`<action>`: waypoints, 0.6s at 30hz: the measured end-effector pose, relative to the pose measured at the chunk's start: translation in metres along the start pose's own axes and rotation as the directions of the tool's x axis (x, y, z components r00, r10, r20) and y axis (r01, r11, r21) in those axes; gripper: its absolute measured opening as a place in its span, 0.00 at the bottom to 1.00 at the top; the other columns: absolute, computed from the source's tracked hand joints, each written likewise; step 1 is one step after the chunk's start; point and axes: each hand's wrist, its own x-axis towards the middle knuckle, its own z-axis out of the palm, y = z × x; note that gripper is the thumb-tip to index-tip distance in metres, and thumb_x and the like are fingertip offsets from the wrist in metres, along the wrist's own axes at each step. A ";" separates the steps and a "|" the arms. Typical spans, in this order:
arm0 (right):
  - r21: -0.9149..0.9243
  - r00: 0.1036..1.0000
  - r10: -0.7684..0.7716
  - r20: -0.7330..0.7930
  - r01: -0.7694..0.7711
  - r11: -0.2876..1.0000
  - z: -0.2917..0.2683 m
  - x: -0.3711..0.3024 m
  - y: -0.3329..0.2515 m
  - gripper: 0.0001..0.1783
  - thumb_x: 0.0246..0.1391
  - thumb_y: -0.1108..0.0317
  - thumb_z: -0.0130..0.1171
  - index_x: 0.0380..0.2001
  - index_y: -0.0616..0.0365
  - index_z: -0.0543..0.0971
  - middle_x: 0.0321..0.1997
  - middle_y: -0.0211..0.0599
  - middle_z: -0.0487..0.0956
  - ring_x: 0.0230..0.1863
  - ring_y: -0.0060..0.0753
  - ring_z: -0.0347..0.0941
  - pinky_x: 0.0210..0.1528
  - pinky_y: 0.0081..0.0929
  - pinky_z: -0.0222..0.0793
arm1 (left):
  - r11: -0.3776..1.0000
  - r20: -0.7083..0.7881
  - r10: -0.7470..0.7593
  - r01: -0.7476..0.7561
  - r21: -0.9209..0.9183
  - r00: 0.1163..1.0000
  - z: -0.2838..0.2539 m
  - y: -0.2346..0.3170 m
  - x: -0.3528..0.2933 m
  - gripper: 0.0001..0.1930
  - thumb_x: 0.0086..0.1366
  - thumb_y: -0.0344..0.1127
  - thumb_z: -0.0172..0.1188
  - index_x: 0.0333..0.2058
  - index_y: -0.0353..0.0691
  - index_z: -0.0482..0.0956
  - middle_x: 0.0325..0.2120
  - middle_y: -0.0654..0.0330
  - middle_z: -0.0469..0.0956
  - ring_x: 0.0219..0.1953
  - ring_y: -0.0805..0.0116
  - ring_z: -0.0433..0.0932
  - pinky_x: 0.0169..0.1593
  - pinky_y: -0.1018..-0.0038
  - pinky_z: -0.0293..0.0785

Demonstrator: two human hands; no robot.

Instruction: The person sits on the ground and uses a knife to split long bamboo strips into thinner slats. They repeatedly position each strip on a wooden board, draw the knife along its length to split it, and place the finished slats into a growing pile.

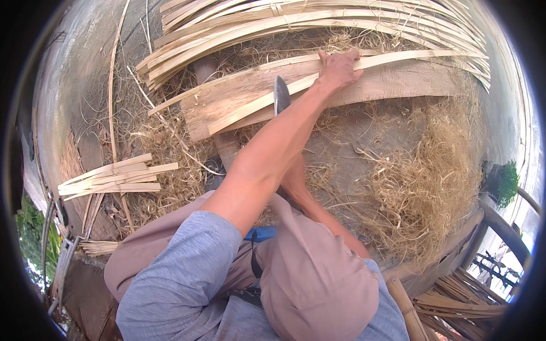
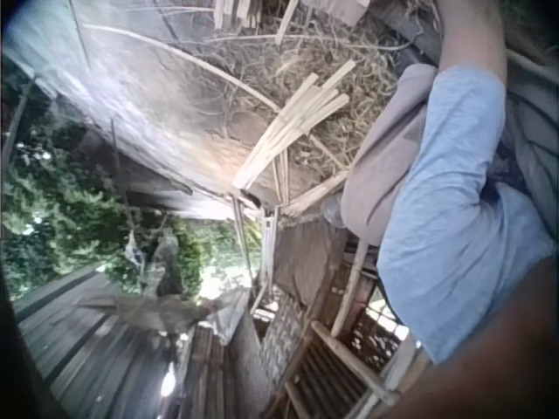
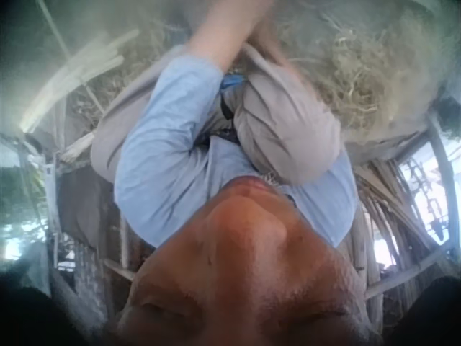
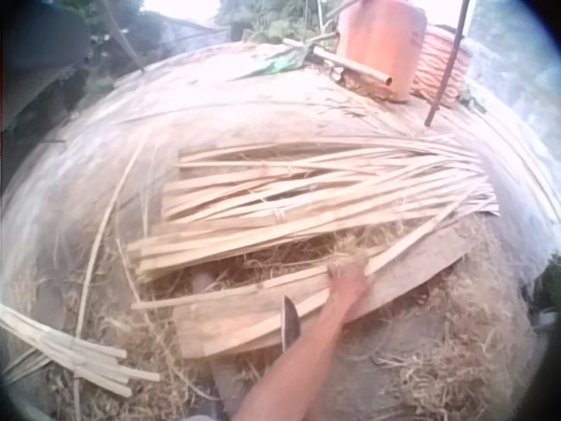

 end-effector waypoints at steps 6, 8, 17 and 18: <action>-0.216 0.982 -0.021 0.185 0.062 0.974 0.004 -0.010 -0.013 0.17 0.65 0.58 0.63 0.38 0.65 0.81 0.24 0.42 0.82 0.26 0.40 0.80 0.32 0.40 0.75 | 0.998 0.271 -0.028 0.043 -0.050 0.962 -0.016 0.018 -0.005 0.25 0.65 0.51 0.68 0.57 0.46 0.80 0.49 0.52 0.85 0.57 0.55 0.80 0.74 0.32 0.42; -0.281 0.956 0.050 0.289 0.035 0.959 -0.014 -0.009 -0.016 0.17 0.65 0.58 0.63 0.38 0.65 0.81 0.23 0.42 0.82 0.25 0.39 0.80 0.31 0.40 0.75 | 1.000 0.251 -0.008 0.003 0.021 0.968 -0.037 -0.014 -0.012 0.27 0.67 0.54 0.65 0.60 0.46 0.79 0.51 0.50 0.84 0.58 0.54 0.80 0.73 0.37 0.51; 0.636 0.780 0.418 -0.465 -0.033 0.771 -0.148 -0.066 0.042 0.19 0.70 0.58 0.59 0.55 0.54 0.69 0.39 0.40 0.84 0.26 0.20 0.76 0.30 0.21 0.77 | 0.947 0.678 -0.122 -0.121 0.299 0.724 -0.286 -0.012 -0.072 0.25 0.77 0.54 0.51 0.57 0.39 0.78 0.53 0.44 0.80 0.53 0.53 0.80 0.58 0.54 0.77; 0.483 0.763 0.379 -0.524 -0.101 0.870 -0.165 -0.065 0.045 0.21 0.69 0.56 0.60 0.55 0.56 0.70 0.39 0.44 0.84 0.27 0.26 0.78 0.31 0.25 0.77 | 0.928 0.650 -0.204 -0.066 0.365 0.732 -0.287 -0.023 -0.107 0.25 0.77 0.54 0.52 0.56 0.38 0.78 0.54 0.41 0.79 0.55 0.49 0.79 0.60 0.53 0.76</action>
